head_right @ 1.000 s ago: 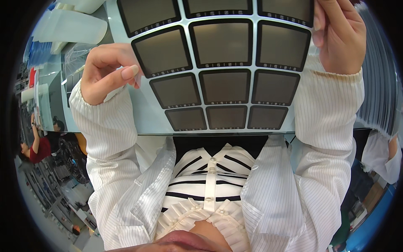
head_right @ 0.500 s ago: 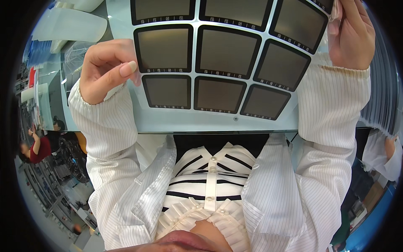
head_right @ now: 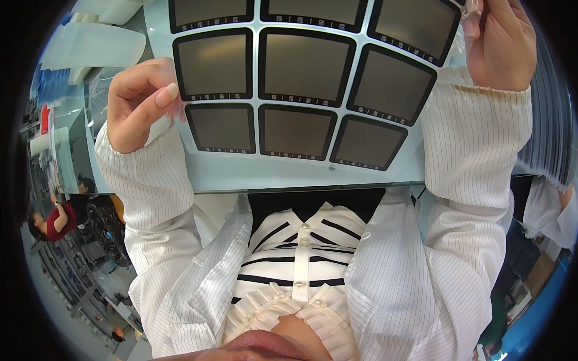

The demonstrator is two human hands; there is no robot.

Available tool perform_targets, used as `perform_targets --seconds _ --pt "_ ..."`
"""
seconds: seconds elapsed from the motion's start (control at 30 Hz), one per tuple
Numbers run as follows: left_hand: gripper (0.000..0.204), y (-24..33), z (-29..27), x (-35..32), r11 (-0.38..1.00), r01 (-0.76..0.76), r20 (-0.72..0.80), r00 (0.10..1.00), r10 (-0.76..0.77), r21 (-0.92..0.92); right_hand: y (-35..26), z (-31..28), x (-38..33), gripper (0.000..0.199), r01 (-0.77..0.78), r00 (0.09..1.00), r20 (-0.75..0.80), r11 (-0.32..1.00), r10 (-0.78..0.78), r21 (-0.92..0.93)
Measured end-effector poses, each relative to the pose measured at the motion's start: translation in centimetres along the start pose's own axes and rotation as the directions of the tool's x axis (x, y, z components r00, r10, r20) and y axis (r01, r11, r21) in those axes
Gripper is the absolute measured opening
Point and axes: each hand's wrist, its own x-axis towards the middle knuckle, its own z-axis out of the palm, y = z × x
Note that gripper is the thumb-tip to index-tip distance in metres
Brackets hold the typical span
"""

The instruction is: Inspecting, wiping with a cleaning cloth, and organizing transparent plastic grid sheets at a workstation.

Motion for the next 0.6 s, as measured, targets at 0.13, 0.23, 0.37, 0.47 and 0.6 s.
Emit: perform_targets --seconds 0.13,0.23,0.37,0.47,0.6 --pt "0.014 -0.1 0.0 -0.2 1.0 -0.02 -0.01 1.0 0.019 -0.008 0.2 -0.9 0.5 0.021 0.025 0.995 0.096 1.0 -0.024 -0.011" --pt "0.014 -0.2 0.0 0.0 0.999 -0.034 -0.017 0.999 0.034 -0.022 0.3 -1.0 0.4 0.02 0.026 0.996 0.087 1.0 -0.026 0.001" --pt "0.014 -0.1 0.0 0.0 0.999 -0.037 -0.016 0.999 0.036 -0.028 0.3 -1.1 0.6 0.02 0.052 0.995 0.082 0.998 -0.049 -0.027" --pt "0.013 0.1 -0.4 -0.1 1.0 -0.023 0.011 1.0 0.024 -0.014 0.4 -1.4 0.9 0.02 0.071 0.988 0.137 0.997 -0.07 -0.005" --pt "0.014 0.1 -0.2 -0.1 0.999 -0.033 -0.008 0.999 0.033 -0.019 0.5 -1.6 1.0 0.021 0.092 0.989 0.121 0.995 -0.087 -0.04"
